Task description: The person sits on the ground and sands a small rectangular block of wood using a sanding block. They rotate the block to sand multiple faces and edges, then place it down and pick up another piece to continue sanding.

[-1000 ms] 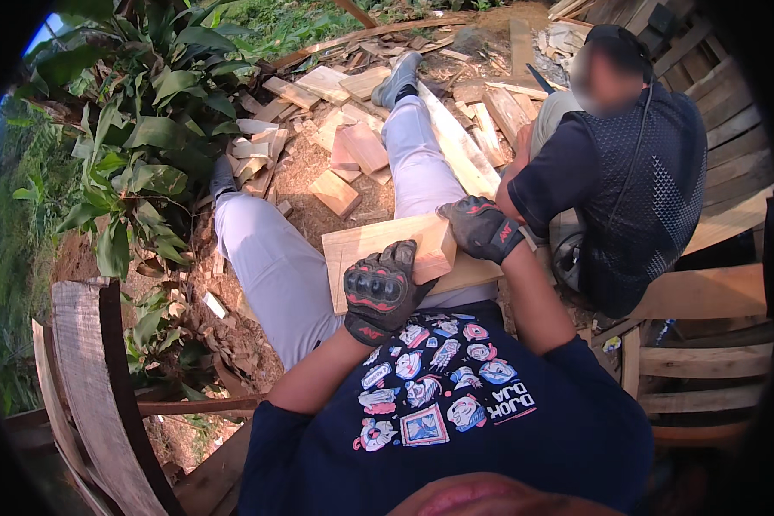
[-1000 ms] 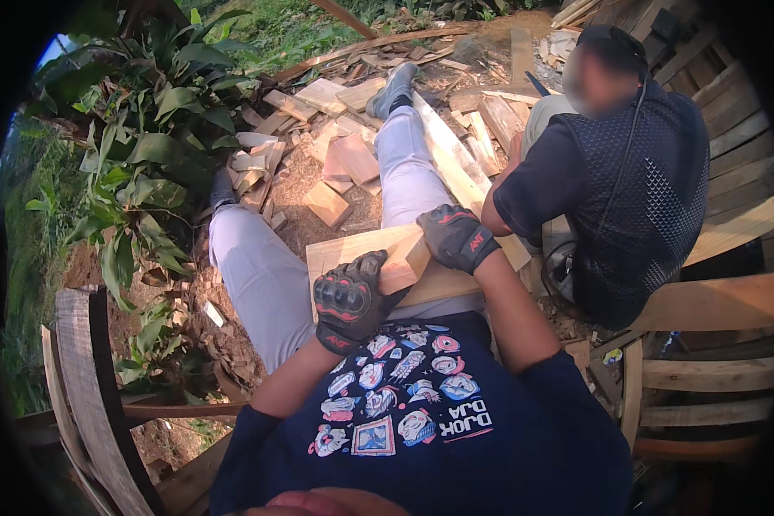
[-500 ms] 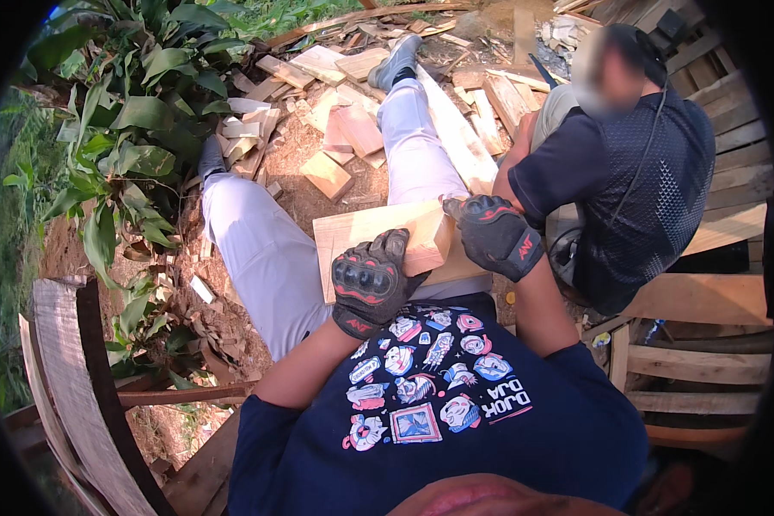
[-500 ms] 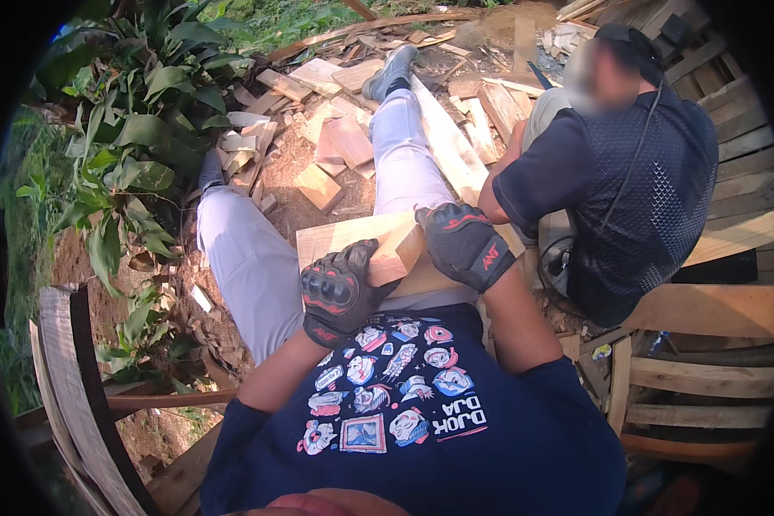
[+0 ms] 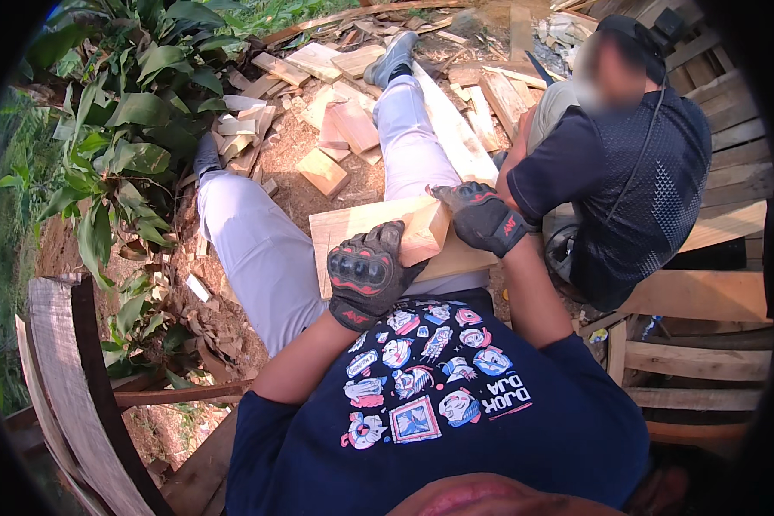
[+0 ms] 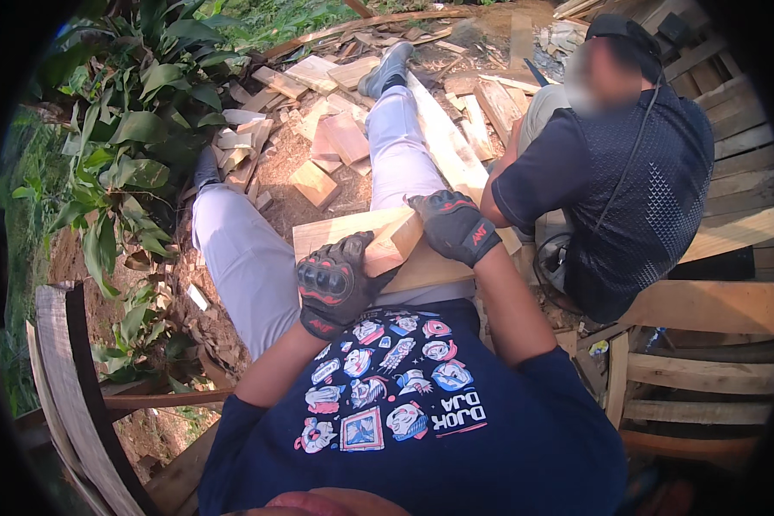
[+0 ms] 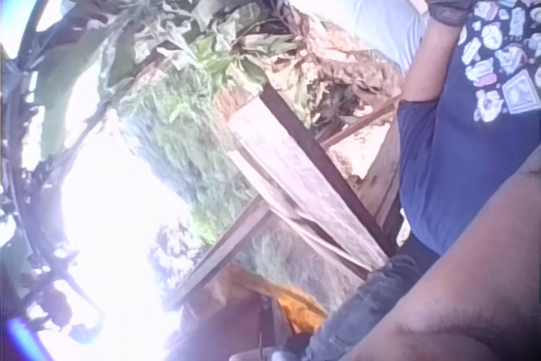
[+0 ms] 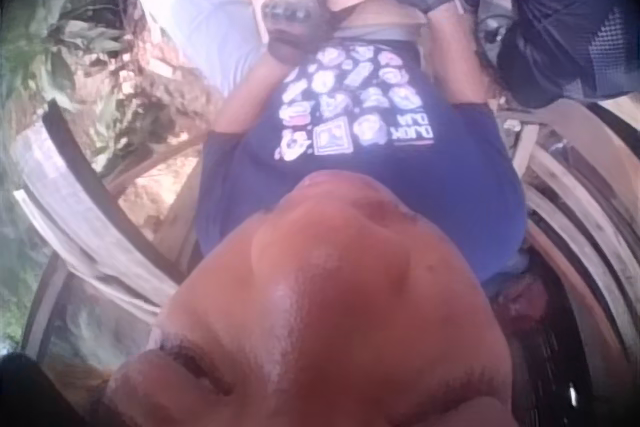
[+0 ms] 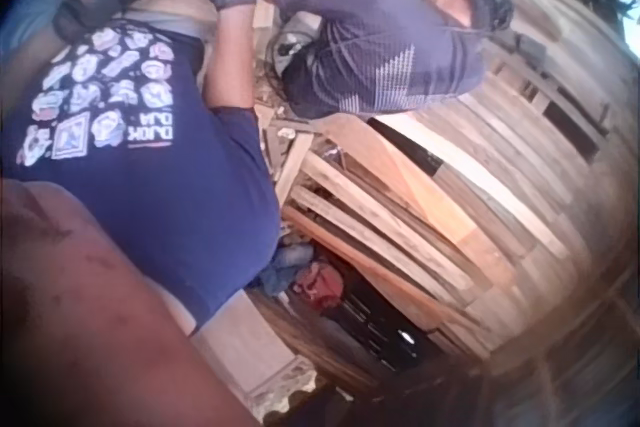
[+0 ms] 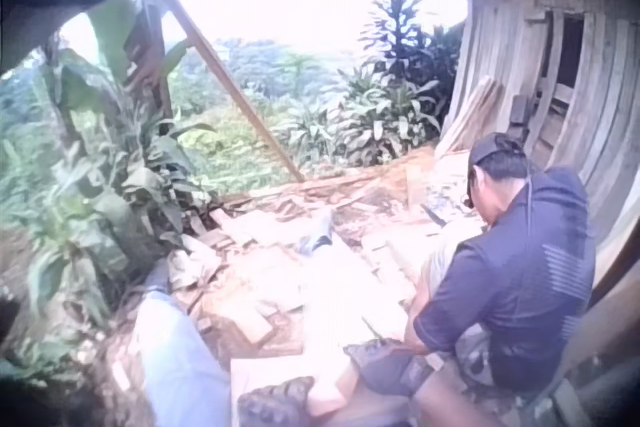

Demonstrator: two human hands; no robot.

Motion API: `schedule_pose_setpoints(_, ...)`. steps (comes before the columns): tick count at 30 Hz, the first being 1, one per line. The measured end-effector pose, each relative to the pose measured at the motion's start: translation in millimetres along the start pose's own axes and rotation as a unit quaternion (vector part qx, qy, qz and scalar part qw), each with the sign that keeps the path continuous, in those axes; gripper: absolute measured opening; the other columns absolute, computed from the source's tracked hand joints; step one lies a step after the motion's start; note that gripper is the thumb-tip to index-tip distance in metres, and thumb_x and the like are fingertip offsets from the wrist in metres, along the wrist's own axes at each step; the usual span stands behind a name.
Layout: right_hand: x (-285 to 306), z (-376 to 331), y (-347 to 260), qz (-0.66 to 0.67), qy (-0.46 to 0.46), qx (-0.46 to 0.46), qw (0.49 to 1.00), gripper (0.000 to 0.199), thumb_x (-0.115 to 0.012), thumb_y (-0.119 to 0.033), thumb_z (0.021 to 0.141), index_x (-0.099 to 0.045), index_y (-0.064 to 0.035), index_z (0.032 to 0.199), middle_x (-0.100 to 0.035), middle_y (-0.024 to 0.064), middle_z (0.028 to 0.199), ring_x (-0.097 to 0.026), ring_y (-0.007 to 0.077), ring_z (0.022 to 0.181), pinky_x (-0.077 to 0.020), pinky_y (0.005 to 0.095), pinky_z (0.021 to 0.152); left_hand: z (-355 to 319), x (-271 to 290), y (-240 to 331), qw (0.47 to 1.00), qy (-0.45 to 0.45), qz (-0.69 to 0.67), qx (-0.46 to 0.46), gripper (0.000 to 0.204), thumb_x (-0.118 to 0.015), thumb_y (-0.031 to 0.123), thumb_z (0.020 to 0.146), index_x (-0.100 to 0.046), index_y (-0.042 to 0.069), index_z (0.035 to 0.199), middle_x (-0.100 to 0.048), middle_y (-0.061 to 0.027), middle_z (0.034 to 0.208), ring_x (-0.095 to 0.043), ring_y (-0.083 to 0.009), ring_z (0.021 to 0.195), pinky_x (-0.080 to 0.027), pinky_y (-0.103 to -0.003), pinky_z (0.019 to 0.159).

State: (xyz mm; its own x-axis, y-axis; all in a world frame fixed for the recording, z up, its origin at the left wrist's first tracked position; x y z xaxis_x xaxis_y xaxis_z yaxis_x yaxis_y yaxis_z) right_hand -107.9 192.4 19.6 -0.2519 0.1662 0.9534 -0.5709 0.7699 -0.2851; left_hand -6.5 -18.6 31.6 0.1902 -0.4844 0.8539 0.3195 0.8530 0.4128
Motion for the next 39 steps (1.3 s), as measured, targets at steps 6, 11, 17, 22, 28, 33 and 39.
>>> schedule_pose_setpoints(6, 17, -28, -16, 0.092, 0.086, 0.050, 0.991, 0.062, -0.052, -0.002, 0.098, -0.063, -0.0165, 0.158, -0.074, 0.0185, 0.142, -0.073, 0.0396, 0.123, -0.0560, 0.0516, 0.108, 3, 9, -1, 0.998, 0.026, -0.046, -0.017, 0.065, -0.089, 0.048, 0.085, -0.075, 0.001, 0.128, -0.080, -0.0188, 0.105, -0.077, -0.0363, 0.088, -0.059, -0.049, 0.079)
schedule_pose_setpoints(11, -6, -23, -1, 0.166, 0.132, 0.044, 0.976, 0.065, -0.048, 0.006, 0.097, -0.064, -0.0152, 0.156, -0.073, 0.0155, 0.146, -0.070, 0.0351, 0.131, -0.0546, 0.0499, 0.112, 4, 10, 3, 1.000, -0.003, -0.020, -0.005, 0.065, -0.087, 0.050, 0.087, -0.075, 0.002, 0.128, -0.080, -0.0173, 0.108, -0.077, -0.0354, 0.091, -0.059, -0.048, 0.081)
schedule_pose_setpoints(17, 32, -47, -76, 0.210, 0.237, 0.104, 0.943, 0.064, -0.050, 0.013, 0.094, -0.064, -0.0041, 0.154, -0.073, 0.0195, 0.145, -0.069, 0.0393, 0.136, -0.0502, 0.0456, 0.122, 6, 11, 0, 0.999, 0.033, -0.006, 0.021, 0.061, -0.093, 0.056, 0.082, -0.079, 0.010, 0.120, -0.080, -0.0115, 0.097, -0.078, -0.0313, 0.087, -0.060, -0.048, 0.079)
schedule_pose_setpoints(22, -6, -34, -30, 0.129, 0.236, 0.057, 0.962, 0.064, -0.049, 0.013, 0.094, -0.064, -0.0046, 0.154, -0.072, 0.0198, 0.147, -0.070, 0.0393, 0.134, -0.0527, 0.0467, 0.119, 7, 9, -2, 0.998, 0.060, -0.026, 0.012, 0.062, -0.094, 0.057, 0.081, -0.079, 0.009, 0.117, -0.079, -0.0121, 0.093, -0.077, -0.0316, 0.084, -0.061, -0.047, 0.077)
schedule_pose_setpoints(28, 19, -44, -70, 0.220, 0.267, 0.118, 0.931, 0.067, -0.052, 0.013, 0.092, -0.062, -0.0049, 0.156, -0.069, 0.0154, 0.153, -0.068, 0.0350, 0.139, -0.0540, 0.0478, 0.118, 6, 7, -3, 0.997, 0.078, -0.004, 0.016, 0.064, -0.096, 0.059, 0.079, -0.079, 0.008, 0.113, -0.078, -0.0138, 0.088, -0.077, -0.0320, 0.079, -0.060, -0.046, 0.071)
schedule_pose_setpoints(33, -2, -36, -40, 0.150, 0.245, 0.066, 0.956, 0.071, -0.053, 0.012, 0.090, -0.061, -0.0080, 0.157, -0.072, 0.0175, 0.147, -0.069, 0.0369, 0.136, -0.0557, 0.0486, 0.116, 8, 12, -2, 0.997, 0.073, -0.009, 0.011, 0.063, -0.096, 0.058, 0.079, -0.079, 0.007, 0.111, -0.077, -0.0148, 0.085, -0.077, -0.0328, 0.076, -0.060, -0.047, 0.071)
schedule_pose_setpoints(39, 36, -42, -88, 0.173, 0.226, 0.123, 0.951, 0.072, -0.053, 0.010, 0.089, -0.062, -0.0084, 0.158, -0.068, 0.0193, 0.151, -0.067, 0.0373, 0.138, -0.0522, 0.0490, 0.120, 1, 8, -2, 0.999, 0.045, -0.018, 0.005, 0.062, -0.094, 0.056, 0.082, -0.078, 0.007, 0.116, -0.078, -0.0135, 0.091, -0.077, -0.0317, 0.078, -0.060, -0.047, 0.071)
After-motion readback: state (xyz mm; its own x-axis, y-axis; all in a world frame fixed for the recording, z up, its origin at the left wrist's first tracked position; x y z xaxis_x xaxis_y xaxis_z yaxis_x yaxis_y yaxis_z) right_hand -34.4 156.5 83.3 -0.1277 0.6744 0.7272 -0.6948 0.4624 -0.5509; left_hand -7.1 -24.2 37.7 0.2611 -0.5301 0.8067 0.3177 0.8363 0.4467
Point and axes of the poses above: each hand's wrist, its own z-axis towards the middle knuckle, its own x-axis out of the back of the hand, y = z × x, the point moved 5 cm from there along z, towards the middle knuckle
